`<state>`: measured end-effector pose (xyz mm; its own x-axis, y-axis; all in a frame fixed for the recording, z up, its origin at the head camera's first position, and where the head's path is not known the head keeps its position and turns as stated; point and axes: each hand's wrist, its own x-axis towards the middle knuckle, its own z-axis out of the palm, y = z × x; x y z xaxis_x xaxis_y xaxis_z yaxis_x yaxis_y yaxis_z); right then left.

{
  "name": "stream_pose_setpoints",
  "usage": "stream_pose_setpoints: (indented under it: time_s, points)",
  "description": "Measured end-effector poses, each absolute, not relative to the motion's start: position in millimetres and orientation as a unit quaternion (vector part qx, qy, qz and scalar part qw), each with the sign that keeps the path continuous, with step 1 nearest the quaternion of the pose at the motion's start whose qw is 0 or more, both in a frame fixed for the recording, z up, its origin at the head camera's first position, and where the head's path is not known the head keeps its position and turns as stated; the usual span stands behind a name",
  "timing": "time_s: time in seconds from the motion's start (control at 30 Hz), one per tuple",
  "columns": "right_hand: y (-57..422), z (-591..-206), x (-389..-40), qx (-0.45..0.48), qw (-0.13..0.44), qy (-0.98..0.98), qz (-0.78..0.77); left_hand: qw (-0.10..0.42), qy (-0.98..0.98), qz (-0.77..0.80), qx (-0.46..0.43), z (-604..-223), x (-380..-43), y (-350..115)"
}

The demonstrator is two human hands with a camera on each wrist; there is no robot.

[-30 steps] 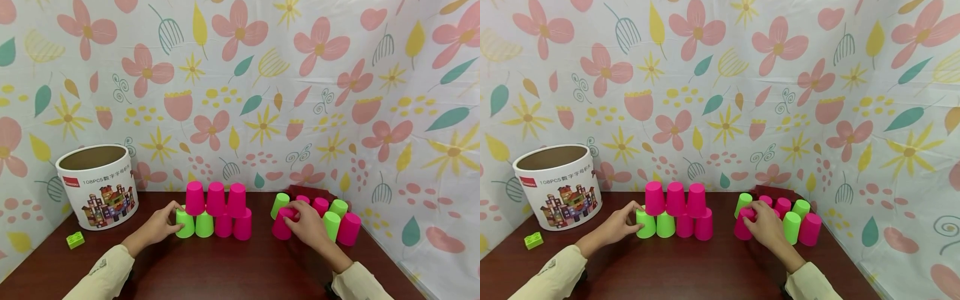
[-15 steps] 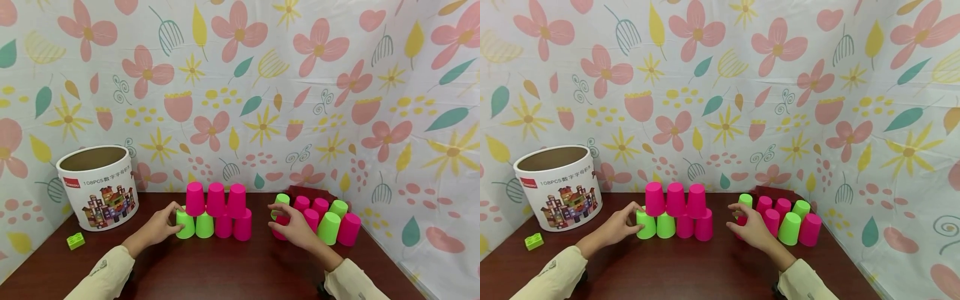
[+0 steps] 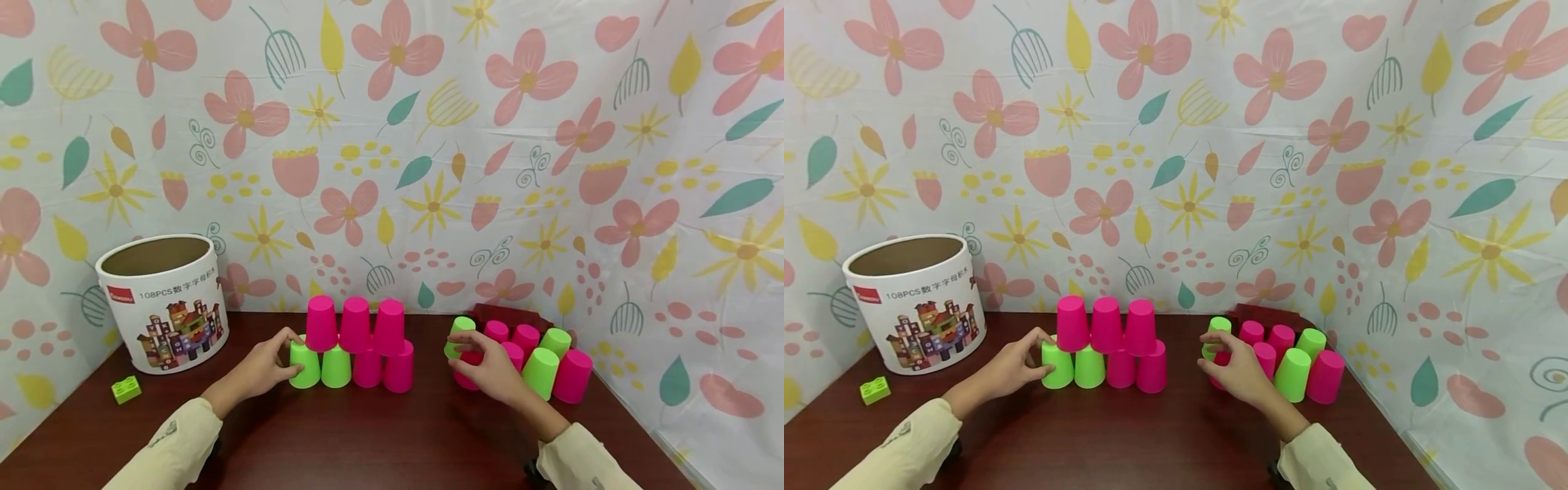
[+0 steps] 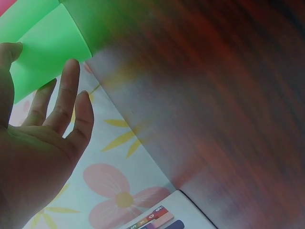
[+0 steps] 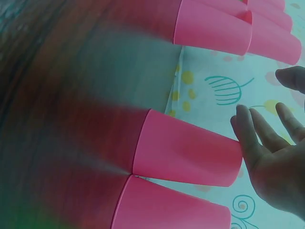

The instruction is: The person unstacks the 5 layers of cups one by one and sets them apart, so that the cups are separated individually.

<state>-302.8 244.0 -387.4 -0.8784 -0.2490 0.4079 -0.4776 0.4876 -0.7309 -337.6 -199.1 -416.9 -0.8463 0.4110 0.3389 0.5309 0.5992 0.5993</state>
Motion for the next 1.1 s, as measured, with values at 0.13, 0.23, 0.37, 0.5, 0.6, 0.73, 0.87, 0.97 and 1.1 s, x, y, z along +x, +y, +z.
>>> stream_pose_setpoints:
  time_s: [0.13, 0.23, 0.37, 0.5, 0.6, 0.73, 0.87, 0.97, 1.1]
  points:
    - [242, -386, -301, 0.21, 0.13, -0.858, 0.45, 0.084, -0.89, -0.361, -0.264, -419, -338, -200]
    - [237, -383, -297, 0.211, 0.131, -0.86, 0.446, 0.085, -0.889, -0.363, -0.264, -419, -338, -200]
    - [226, -379, -294, 0.219, 0.129, -0.861, 0.441, 0.088, -0.888, -0.365, -0.265, -419, -337, -200]
    - [214, -379, -297, 0.23, 0.142, -0.859, 0.436, 0.087, -0.887, -0.367, -0.266, -420, -336, -201]
    - [205, -377, -300, 0.232, 0.157, -0.855, 0.436, 0.087, -0.886, -0.369, -0.267, -421, -336, -201]
    - [192, -374, -303, 0.225, 0.174, -0.849, 0.445, 0.086, -0.885, -0.37, -0.269, -422, -337, -200]
    - [178, -371, -305, 0.217, 0.194, -0.841, 0.457, 0.085, -0.886, -0.37, -0.268, -421, -338, -199]
    - [167, -369, -306, 0.208, 0.209, -0.837, 0.462, 0.084, -0.886, -0.369, -0.267, -420, -338, -198]
    - [154, -366, -306, 0.207, 0.216, -0.831, 0.469, 0.081, -0.888, -0.366, -0.265, -418, -338, -198]
